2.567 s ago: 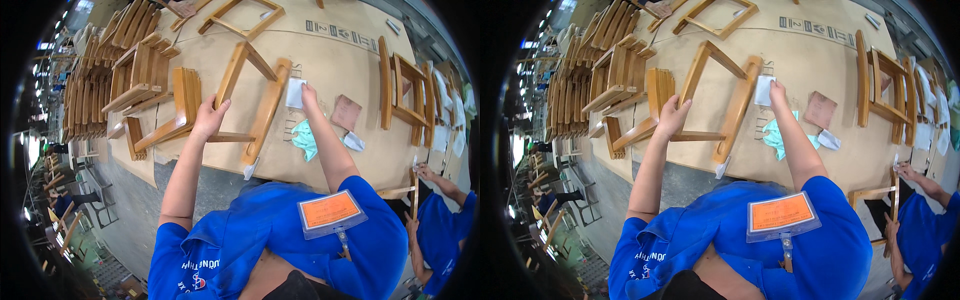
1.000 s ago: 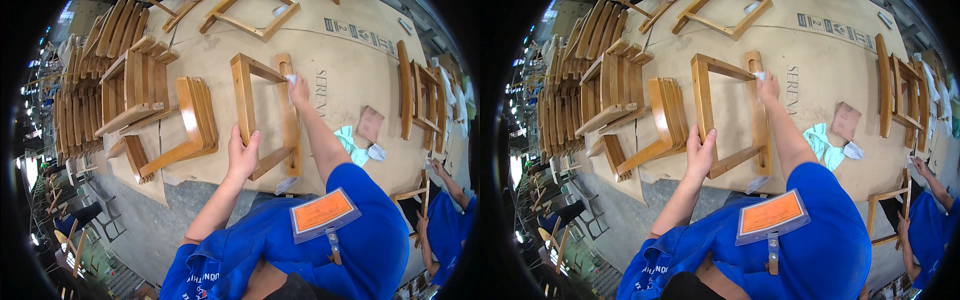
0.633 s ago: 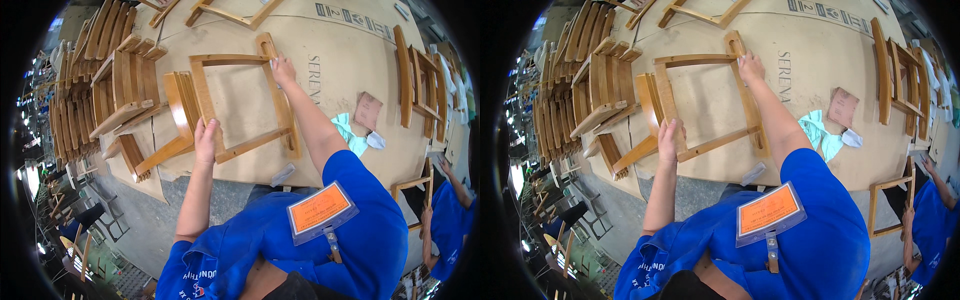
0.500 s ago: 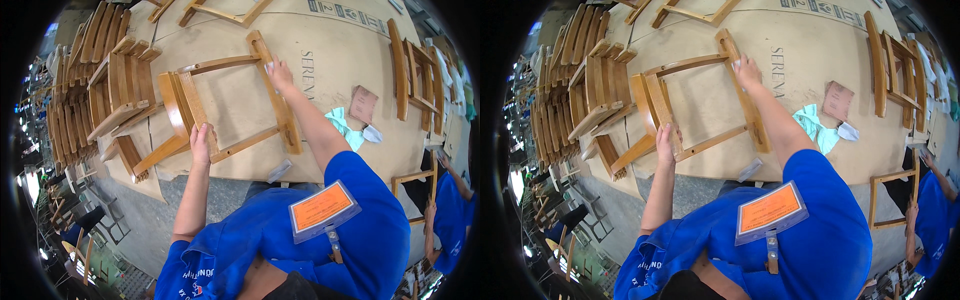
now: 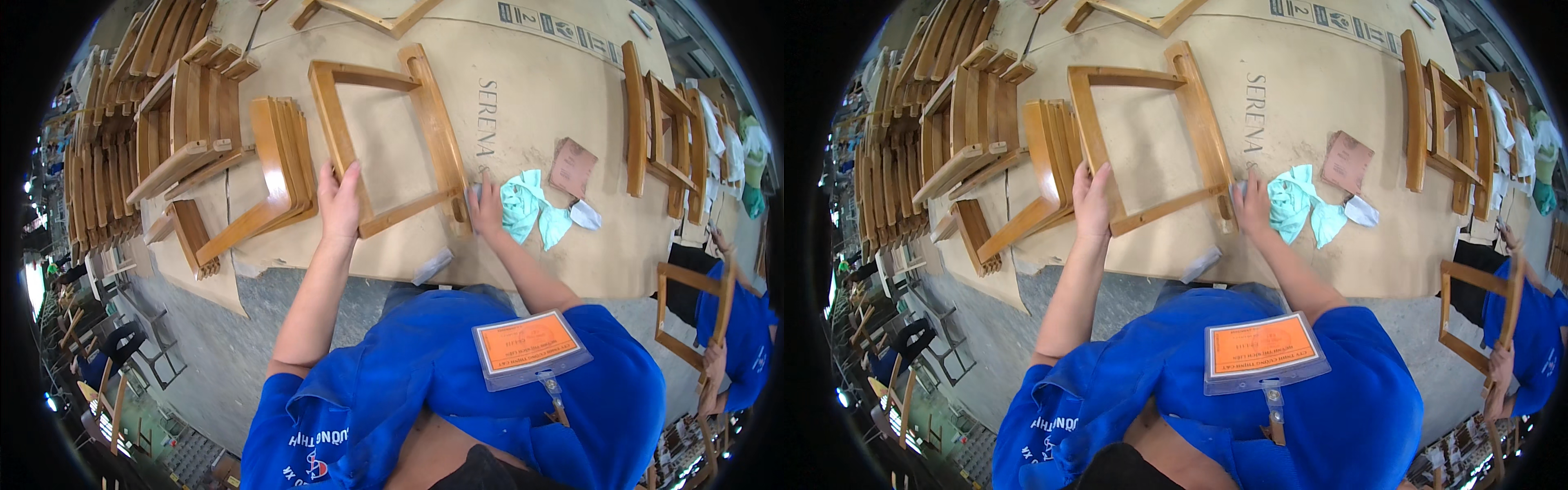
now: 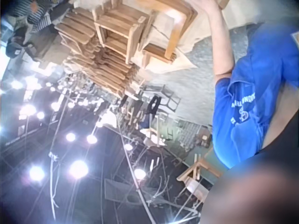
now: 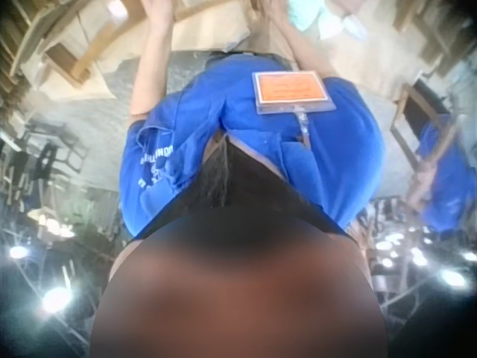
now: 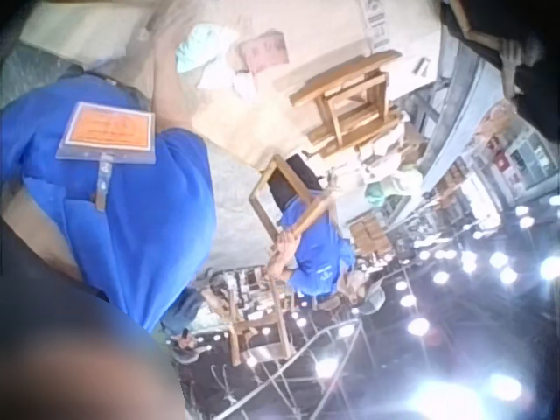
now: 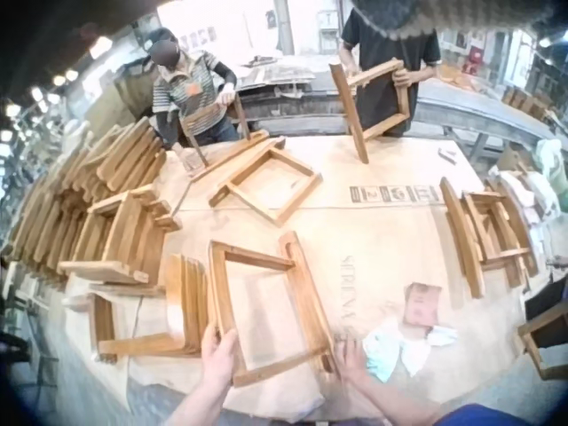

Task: The person wipes wooden chair frames with a cloth, turning each piece over to clean multiple sides. They handle several frames one at a time, placing each cleaned frame into a stack on the table.

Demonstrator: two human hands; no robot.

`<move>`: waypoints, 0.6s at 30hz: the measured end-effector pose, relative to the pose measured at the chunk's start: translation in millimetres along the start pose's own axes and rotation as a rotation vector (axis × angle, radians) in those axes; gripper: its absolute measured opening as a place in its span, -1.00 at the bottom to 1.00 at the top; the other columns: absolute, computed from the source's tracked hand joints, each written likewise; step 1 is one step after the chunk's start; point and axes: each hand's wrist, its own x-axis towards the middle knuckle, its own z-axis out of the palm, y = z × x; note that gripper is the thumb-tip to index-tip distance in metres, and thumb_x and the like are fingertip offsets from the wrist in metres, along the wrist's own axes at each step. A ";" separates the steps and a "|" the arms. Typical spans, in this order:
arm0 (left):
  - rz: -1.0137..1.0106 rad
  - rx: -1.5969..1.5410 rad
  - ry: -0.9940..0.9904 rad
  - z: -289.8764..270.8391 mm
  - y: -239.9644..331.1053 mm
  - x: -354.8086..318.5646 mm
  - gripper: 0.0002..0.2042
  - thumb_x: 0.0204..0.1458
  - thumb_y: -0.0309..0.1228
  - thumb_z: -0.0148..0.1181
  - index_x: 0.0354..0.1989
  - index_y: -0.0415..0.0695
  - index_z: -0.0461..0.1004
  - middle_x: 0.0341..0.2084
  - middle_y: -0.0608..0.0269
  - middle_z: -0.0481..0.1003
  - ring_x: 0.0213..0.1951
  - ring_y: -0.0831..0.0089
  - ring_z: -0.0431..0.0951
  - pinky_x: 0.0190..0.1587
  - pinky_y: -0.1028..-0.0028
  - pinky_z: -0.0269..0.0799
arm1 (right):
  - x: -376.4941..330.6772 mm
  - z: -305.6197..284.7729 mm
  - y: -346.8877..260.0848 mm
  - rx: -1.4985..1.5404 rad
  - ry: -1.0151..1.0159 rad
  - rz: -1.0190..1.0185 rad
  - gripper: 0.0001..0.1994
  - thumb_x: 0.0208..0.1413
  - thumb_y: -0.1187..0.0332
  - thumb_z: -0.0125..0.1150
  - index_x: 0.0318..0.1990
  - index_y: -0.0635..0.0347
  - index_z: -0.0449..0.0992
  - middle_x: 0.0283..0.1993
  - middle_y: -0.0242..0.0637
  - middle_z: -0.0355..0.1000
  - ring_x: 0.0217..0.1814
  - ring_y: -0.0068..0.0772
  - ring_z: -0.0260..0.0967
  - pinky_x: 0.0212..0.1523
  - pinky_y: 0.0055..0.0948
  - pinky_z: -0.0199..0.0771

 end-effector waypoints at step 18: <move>0.099 0.186 -0.052 81.4 32.1 -27.8 -0.32 0.01 -0.51 0.11 0.31 -0.37 -0.03 0.01 0.01 0.36 0.01 0.35 0.40 0.05 0.44 0.33 | 23.8 23.1 4.5 -0.120 -0.167 0.094 -0.32 0.11 0.11 0.18 0.32 0.20 0.10 -0.03 -0.02 0.24 0.00 0.06 0.28 -0.03 -0.08 0.32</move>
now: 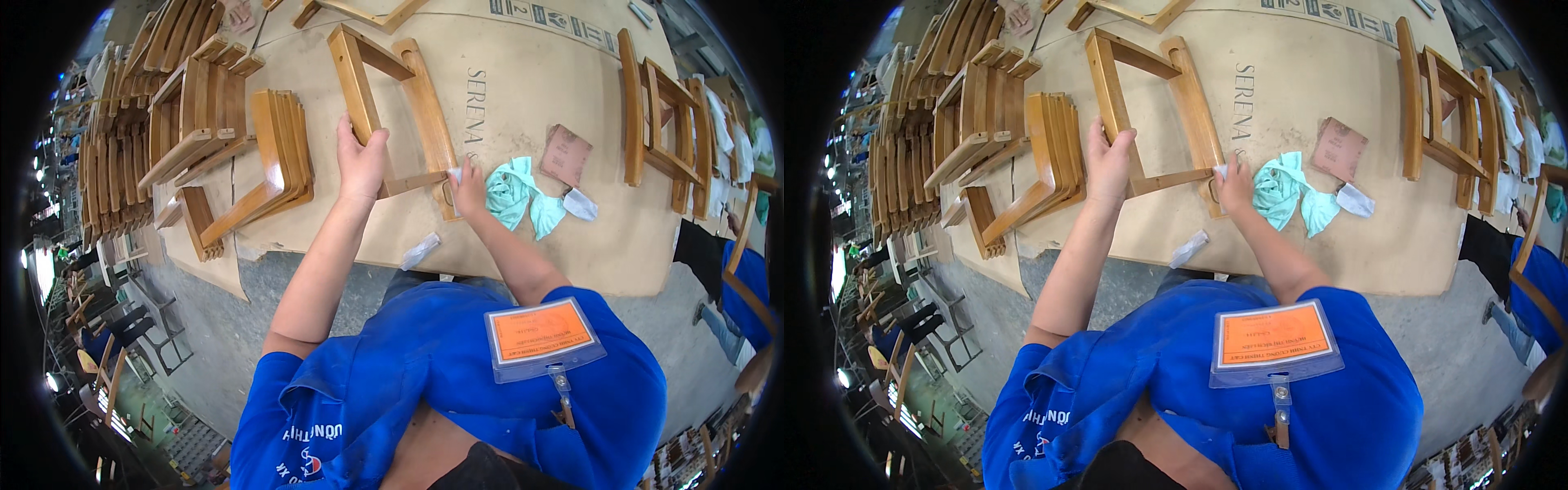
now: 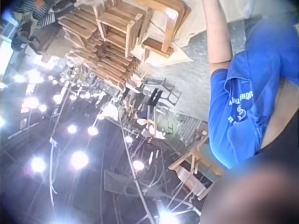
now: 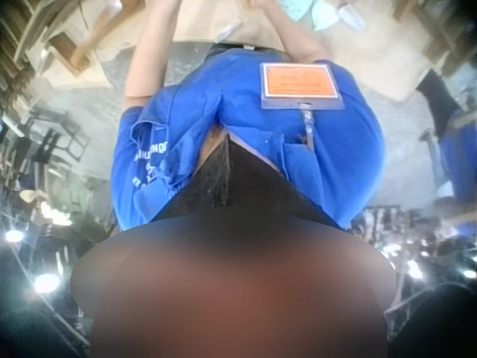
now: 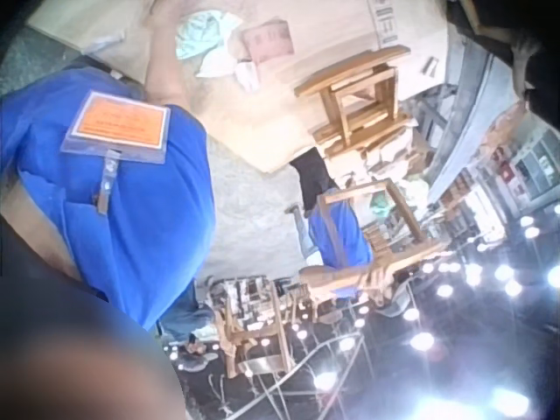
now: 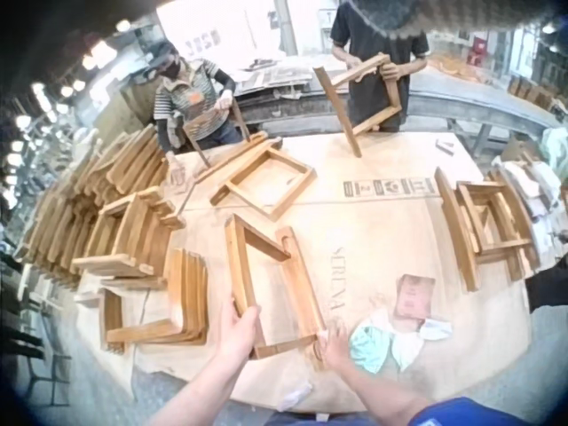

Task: The person wipes wooden chair frames with a cloth, turning each piece over to clean multiple sides. They handle several frames one at a time, placing each cleaned frame into a stack on the table.

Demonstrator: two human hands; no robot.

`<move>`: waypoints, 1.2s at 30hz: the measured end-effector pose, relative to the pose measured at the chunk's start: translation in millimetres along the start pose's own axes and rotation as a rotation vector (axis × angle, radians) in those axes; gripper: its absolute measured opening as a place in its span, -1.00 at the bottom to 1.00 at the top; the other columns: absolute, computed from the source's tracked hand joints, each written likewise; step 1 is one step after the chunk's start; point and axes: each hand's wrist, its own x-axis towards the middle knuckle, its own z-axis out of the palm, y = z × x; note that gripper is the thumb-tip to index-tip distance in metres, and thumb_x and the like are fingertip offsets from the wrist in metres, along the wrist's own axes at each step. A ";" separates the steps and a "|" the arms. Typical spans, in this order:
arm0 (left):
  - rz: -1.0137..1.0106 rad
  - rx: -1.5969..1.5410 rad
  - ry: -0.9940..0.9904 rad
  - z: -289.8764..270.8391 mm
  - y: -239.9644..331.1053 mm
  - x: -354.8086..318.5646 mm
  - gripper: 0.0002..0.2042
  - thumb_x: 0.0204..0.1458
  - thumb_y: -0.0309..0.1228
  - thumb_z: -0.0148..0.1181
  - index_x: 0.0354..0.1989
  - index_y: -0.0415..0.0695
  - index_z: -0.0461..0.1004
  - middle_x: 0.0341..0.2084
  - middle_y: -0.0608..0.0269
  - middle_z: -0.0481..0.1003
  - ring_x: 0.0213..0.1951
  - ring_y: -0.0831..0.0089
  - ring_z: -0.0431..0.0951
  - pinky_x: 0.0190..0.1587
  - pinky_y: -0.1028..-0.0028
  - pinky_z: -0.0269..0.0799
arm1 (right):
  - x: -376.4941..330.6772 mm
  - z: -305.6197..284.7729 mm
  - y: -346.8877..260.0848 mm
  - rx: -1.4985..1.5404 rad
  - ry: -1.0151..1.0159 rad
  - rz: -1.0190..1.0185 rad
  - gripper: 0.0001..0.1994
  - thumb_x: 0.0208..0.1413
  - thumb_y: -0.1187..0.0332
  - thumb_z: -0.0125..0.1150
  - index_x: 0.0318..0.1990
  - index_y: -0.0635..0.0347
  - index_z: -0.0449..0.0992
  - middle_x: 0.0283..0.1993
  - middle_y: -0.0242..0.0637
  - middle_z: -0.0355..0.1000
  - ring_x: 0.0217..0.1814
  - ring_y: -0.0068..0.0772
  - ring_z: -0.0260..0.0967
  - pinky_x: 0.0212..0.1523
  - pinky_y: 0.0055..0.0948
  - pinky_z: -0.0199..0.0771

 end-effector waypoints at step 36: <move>-0.034 -0.132 -0.099 25.3 6.7 -12.3 -0.48 0.02 -0.41 0.19 0.14 -0.27 0.16 -0.23 0.13 0.45 -0.35 0.45 0.50 -0.45 0.46 0.47 | -50.6 -43.5 28.9 -0.397 0.005 -0.942 -0.45 0.04 0.40 -0.03 0.27 0.08 0.28 0.33 -0.38 0.14 0.34 -0.11 0.06 0.31 0.15 0.02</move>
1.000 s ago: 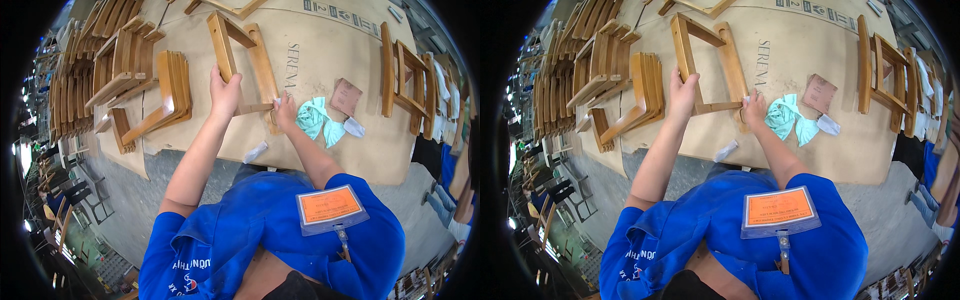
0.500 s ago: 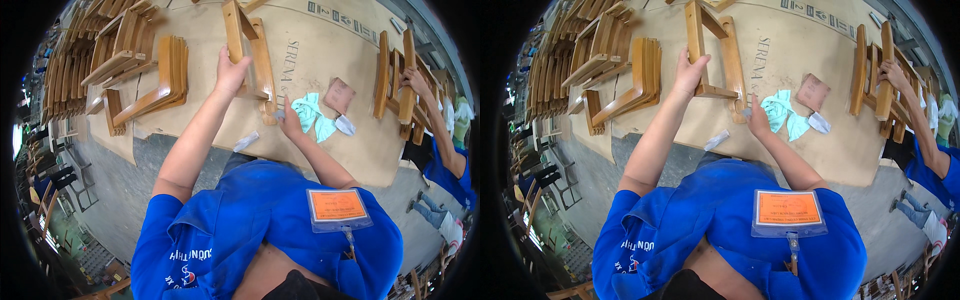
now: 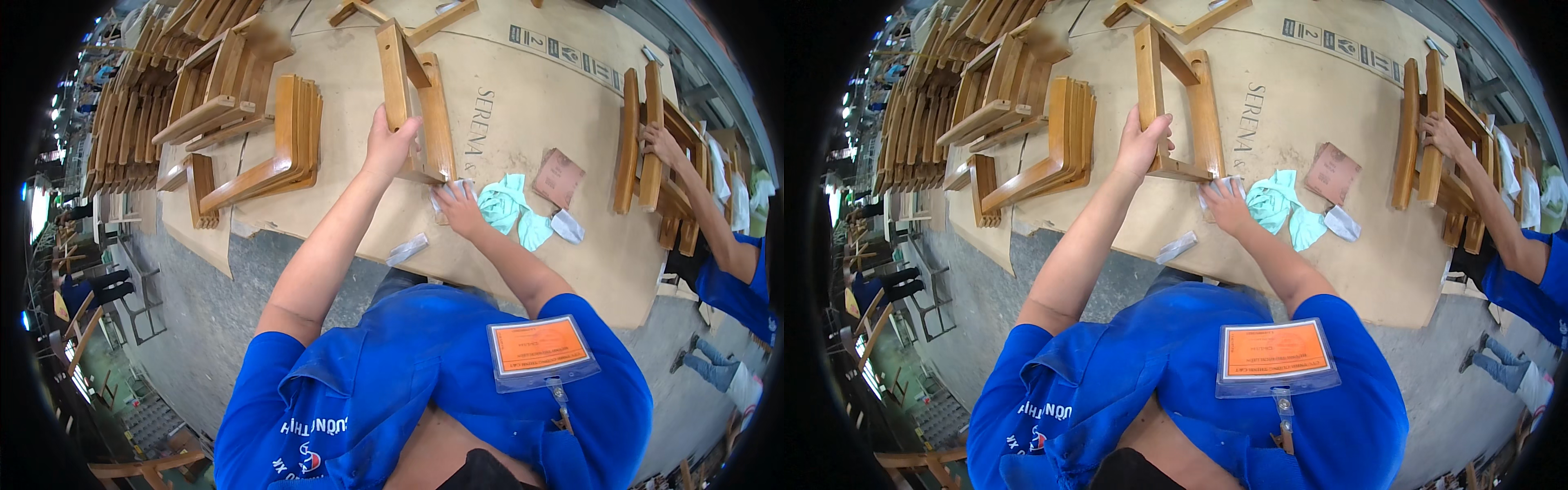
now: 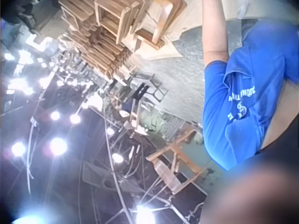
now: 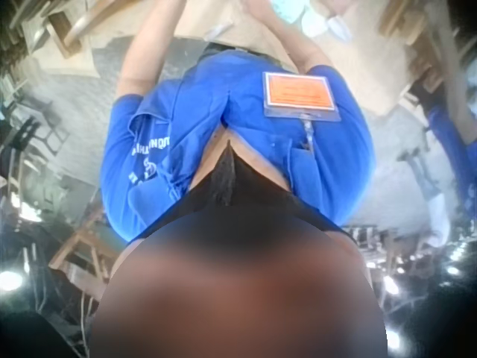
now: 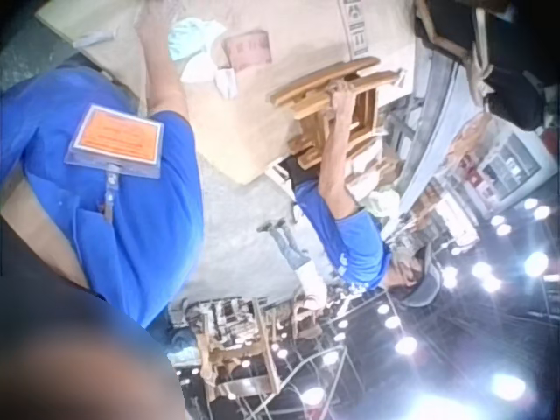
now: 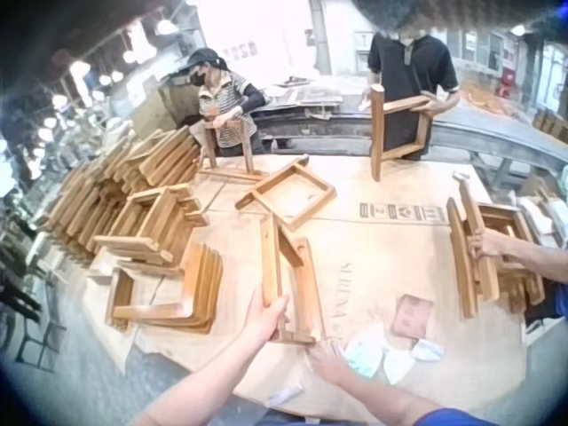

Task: The person wipes wooden chair frames with a cloth, turning each piece over to clean multiple sides. They handle several frames one at a time, placing each cleaned frame into a stack on the table.

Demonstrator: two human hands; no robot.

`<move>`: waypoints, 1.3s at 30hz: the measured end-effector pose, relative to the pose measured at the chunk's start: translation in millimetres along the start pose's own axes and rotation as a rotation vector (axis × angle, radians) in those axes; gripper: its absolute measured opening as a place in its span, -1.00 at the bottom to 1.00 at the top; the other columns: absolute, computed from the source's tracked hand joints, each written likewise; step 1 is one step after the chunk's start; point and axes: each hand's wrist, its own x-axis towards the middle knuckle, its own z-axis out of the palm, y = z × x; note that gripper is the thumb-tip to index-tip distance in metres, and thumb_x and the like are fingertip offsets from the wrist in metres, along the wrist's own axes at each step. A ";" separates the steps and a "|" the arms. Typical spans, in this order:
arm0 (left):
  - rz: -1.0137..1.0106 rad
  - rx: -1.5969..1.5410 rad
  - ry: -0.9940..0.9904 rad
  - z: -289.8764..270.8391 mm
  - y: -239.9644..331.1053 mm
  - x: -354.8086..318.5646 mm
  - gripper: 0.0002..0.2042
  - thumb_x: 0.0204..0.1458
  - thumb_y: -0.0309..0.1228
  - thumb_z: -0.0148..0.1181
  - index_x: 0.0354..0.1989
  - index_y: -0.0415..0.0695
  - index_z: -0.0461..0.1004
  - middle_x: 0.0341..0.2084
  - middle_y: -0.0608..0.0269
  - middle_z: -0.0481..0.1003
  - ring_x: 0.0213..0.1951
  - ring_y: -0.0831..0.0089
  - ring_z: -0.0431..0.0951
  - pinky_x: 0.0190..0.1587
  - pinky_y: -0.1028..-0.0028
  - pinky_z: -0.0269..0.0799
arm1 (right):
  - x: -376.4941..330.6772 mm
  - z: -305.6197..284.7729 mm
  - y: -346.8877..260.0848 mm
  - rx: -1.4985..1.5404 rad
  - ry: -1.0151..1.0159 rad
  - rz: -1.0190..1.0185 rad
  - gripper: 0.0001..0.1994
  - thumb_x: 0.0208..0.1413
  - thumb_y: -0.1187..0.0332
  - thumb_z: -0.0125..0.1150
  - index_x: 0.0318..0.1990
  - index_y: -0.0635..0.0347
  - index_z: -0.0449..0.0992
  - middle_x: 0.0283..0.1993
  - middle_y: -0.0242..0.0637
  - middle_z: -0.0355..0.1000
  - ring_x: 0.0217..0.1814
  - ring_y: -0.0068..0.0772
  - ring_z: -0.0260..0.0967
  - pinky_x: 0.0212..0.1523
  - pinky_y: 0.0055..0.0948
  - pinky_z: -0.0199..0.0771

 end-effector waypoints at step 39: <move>0.243 0.164 0.064 -3.8 -49.2 21.0 -0.46 0.05 -0.34 0.20 0.18 -0.20 0.15 -0.36 0.22 0.39 -0.44 0.46 0.46 -0.47 0.44 0.48 | -1.6 16.2 -24.5 0.095 0.016 0.109 -0.51 0.05 0.31 -0.01 0.20 0.02 0.39 0.26 -0.45 0.26 0.30 0.01 0.08 0.30 0.35 -0.08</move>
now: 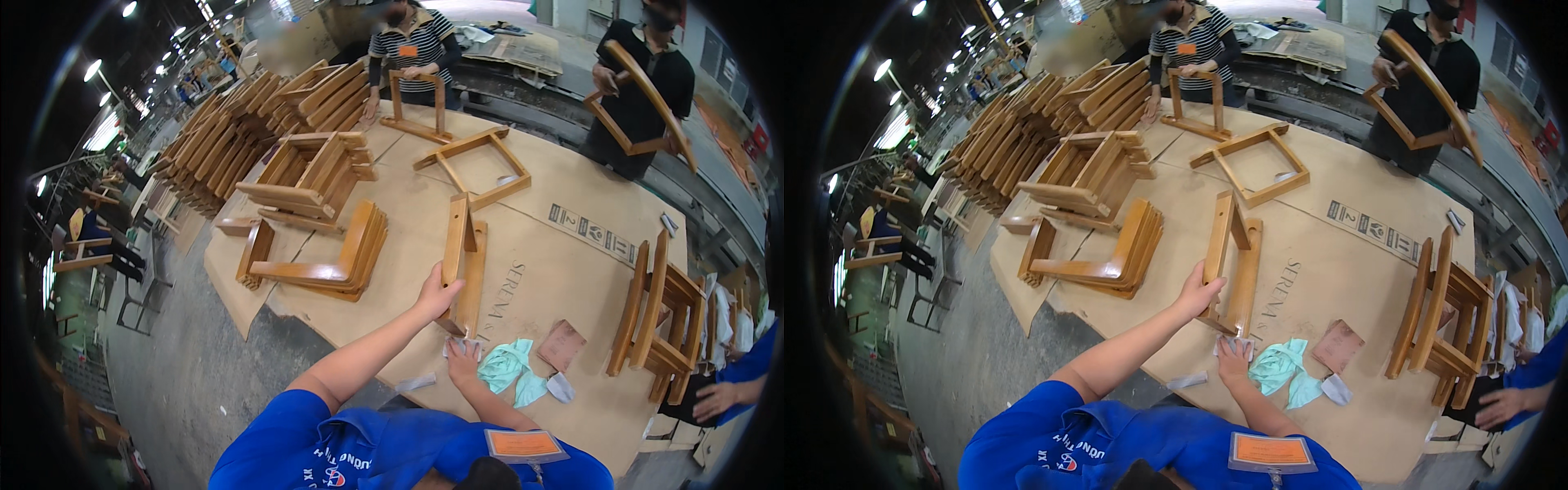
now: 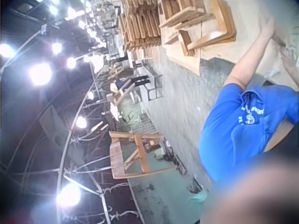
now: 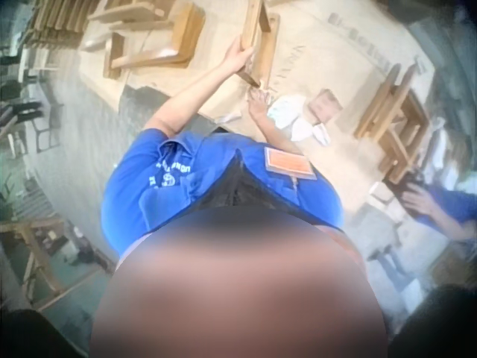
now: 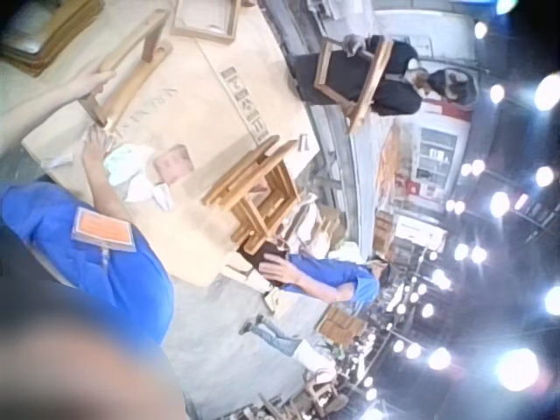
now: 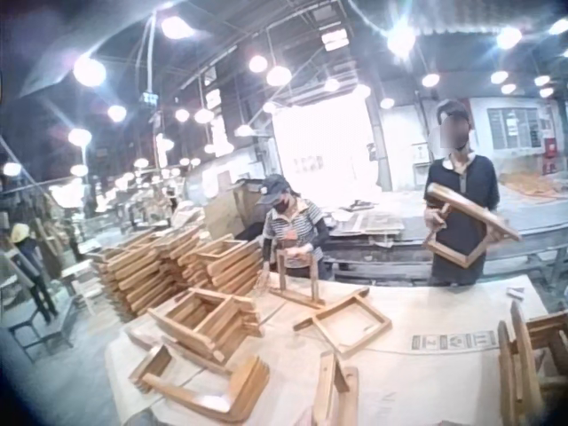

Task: The person wipes wooden chair frames with a cloth, turning each piece over to clean multiple sides. They handle several frames one at a time, placing each cleaned frame into a stack on the table.

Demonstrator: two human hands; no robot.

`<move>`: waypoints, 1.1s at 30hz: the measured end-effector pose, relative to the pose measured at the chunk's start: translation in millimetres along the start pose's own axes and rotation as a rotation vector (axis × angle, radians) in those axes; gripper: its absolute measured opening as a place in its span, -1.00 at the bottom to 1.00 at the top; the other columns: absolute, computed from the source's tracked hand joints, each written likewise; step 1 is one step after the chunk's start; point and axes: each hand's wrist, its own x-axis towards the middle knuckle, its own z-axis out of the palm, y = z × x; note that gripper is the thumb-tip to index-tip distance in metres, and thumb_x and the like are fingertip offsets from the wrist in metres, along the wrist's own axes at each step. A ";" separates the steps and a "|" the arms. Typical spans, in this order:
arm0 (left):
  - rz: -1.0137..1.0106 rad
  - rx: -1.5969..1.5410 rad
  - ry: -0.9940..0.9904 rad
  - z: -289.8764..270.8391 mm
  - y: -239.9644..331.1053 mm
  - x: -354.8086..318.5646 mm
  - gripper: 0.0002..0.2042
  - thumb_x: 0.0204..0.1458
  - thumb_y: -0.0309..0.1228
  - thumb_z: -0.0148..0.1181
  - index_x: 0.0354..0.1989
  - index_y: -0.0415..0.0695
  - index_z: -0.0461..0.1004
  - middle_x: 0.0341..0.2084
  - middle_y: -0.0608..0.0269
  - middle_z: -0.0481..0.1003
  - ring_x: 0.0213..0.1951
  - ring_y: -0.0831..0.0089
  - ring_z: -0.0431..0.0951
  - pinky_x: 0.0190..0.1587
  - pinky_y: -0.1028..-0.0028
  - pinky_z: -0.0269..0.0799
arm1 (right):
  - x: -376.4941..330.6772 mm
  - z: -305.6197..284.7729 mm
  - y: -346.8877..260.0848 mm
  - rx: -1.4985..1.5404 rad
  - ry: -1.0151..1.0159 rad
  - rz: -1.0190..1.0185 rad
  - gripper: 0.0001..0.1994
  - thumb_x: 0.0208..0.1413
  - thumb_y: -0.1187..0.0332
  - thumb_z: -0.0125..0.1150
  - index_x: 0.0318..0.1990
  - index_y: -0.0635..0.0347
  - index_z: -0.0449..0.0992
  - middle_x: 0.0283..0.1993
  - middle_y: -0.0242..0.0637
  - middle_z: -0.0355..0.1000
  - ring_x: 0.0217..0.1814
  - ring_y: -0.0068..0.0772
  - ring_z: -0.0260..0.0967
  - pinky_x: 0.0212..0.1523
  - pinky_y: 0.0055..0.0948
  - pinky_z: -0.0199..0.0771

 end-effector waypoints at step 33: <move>-0.205 -0.049 -0.030 -4.3 31.4 -3.5 -0.48 0.02 -0.33 0.19 0.13 -0.30 0.23 -0.10 0.07 0.46 -0.10 0.34 0.49 -0.05 0.39 0.42 | -35.4 -28.2 14.1 0.010 -0.087 0.012 -0.51 0.09 0.38 -0.05 0.23 -0.11 0.35 0.37 -0.63 0.15 0.45 -0.01 -0.08 0.31 0.31 -0.12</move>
